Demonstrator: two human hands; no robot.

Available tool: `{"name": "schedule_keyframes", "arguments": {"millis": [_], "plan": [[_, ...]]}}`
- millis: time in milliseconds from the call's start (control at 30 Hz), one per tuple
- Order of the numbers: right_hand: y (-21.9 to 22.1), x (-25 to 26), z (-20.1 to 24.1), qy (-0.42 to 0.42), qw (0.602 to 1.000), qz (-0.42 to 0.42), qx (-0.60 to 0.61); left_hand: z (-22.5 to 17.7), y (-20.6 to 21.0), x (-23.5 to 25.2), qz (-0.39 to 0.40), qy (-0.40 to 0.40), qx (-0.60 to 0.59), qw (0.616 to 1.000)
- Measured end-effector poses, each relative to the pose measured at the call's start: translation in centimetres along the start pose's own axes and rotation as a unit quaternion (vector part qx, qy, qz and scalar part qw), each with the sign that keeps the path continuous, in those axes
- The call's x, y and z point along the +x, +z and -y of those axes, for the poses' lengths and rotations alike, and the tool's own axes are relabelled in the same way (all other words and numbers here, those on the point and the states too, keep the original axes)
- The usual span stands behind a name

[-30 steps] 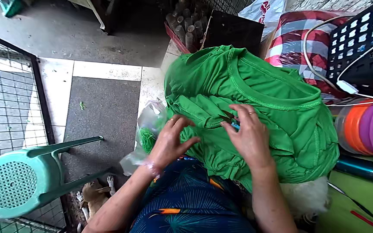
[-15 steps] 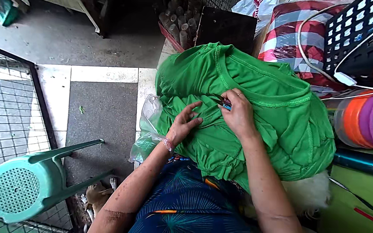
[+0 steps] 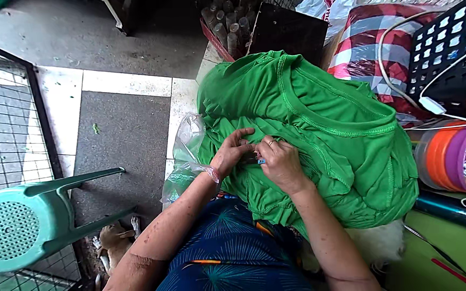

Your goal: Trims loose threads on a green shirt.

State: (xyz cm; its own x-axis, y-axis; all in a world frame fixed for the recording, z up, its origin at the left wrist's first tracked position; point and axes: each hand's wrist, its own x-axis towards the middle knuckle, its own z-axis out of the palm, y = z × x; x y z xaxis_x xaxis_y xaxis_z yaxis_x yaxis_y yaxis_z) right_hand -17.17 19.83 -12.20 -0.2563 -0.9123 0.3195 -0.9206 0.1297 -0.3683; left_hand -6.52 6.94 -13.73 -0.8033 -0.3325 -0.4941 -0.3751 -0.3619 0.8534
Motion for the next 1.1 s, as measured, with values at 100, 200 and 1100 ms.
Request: {"name": "schedule_keyframes", "arguments": {"millis": [100, 200, 1100], "plan": [[-1.6, -0.3, -0.2, 0.095, 0.985, 0.066, 0.126, 0.1, -0.2, 0.0, -0.001, -0.006, -0.014, 1.0], [-4.2, 0.0, 0.1, 0.216, 0.961, 0.127, 0.12, 0.6, -0.3, -0.1, 0.005, 0.007, -0.028, 1.0], [-4.6, -0.4, 0.5, 0.174, 0.973, 0.15, 0.018, 1.6, -0.4, -0.3, 0.031, 0.059, -0.033, 0.997]]}}
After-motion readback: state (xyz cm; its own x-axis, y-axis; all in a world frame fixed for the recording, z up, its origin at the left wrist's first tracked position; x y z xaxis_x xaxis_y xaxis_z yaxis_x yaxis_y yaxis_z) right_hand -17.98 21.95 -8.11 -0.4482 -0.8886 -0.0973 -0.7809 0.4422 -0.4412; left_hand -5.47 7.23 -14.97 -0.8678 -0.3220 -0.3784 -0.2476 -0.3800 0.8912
